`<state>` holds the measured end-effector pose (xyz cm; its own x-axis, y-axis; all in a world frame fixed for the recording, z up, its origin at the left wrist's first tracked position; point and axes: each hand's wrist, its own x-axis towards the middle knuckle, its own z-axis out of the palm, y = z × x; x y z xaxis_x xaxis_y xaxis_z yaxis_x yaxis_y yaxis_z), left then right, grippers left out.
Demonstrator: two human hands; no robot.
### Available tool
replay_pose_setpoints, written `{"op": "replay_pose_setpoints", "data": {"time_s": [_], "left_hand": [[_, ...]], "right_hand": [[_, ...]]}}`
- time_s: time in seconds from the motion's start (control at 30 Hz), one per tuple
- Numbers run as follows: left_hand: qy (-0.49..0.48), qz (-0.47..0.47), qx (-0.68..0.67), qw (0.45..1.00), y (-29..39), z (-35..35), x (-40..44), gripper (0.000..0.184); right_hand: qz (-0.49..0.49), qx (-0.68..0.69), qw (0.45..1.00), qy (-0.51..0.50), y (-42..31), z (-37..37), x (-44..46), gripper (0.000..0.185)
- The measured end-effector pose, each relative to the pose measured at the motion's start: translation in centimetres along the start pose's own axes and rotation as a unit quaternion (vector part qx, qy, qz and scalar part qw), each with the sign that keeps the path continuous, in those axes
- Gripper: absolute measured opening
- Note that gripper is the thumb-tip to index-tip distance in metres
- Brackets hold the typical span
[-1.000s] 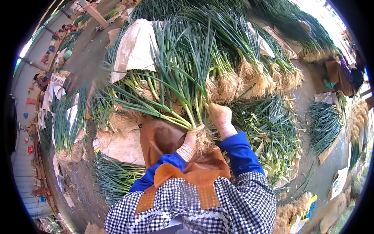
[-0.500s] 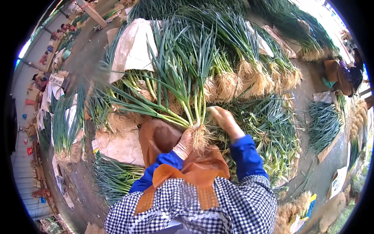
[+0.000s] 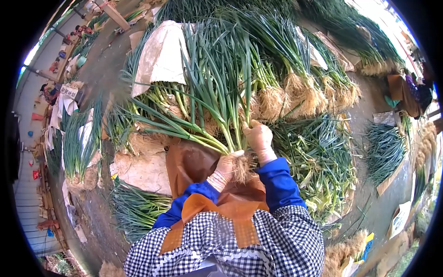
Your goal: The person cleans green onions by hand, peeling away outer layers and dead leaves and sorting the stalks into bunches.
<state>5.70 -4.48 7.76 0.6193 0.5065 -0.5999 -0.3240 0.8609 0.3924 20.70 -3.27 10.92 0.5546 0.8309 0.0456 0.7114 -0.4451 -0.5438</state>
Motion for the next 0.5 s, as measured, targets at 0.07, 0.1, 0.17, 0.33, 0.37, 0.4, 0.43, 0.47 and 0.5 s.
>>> {"op": "replay_pose_setpoints", "data": {"time_s": [0.07,0.1,0.17,0.33,0.37,0.4,0.43,0.47,0.5], "left_hand": [[-0.080,-0.011,-0.066,0.995,0.8,0.3,-0.4,0.022],[-0.083,-0.018,-0.053,0.995,1.0,0.1,-0.3,0.023],[-0.069,-0.029,-0.021,0.997,1.2,-0.6,0.2,0.025],[-0.010,0.013,-0.031,0.999,0.9,0.6,0.6,0.029],[-0.012,0.014,-0.032,0.999,0.9,1.0,0.6,0.029],[0.013,0.058,0.016,0.998,0.8,1.2,0.4,0.029],[0.040,0.099,0.064,0.992,0.5,1.1,0.2,0.030],[0.040,0.098,0.064,0.992,0.3,1.2,0.1,0.030],[0.032,0.117,0.074,0.990,0.1,1.2,0.0,0.031]], "right_hand": [[0.016,0.087,0.995,-0.038,1.4,0.5,1.0,0.033],[0.045,0.166,0.981,-0.092,2.0,1.0,1.3,0.032],[0.020,0.189,0.976,-0.103,1.1,0.9,0.8,0.032],[0.002,0.200,0.975,-0.099,1.3,2.6,-1.0,0.029],[-0.008,0.177,0.982,-0.063,0.8,2.1,-1.4,0.028],[-0.016,0.155,0.987,-0.029,0.3,1.8,-1.8,0.027],[-0.004,0.056,0.997,-0.043,-0.4,1.0,-1.8,0.028],[-0.002,0.056,0.997,-0.044,-0.4,1.1,-1.8,0.028],[-0.027,0.044,0.998,-0.027,-0.2,1.2,-1.9,0.027]]}}
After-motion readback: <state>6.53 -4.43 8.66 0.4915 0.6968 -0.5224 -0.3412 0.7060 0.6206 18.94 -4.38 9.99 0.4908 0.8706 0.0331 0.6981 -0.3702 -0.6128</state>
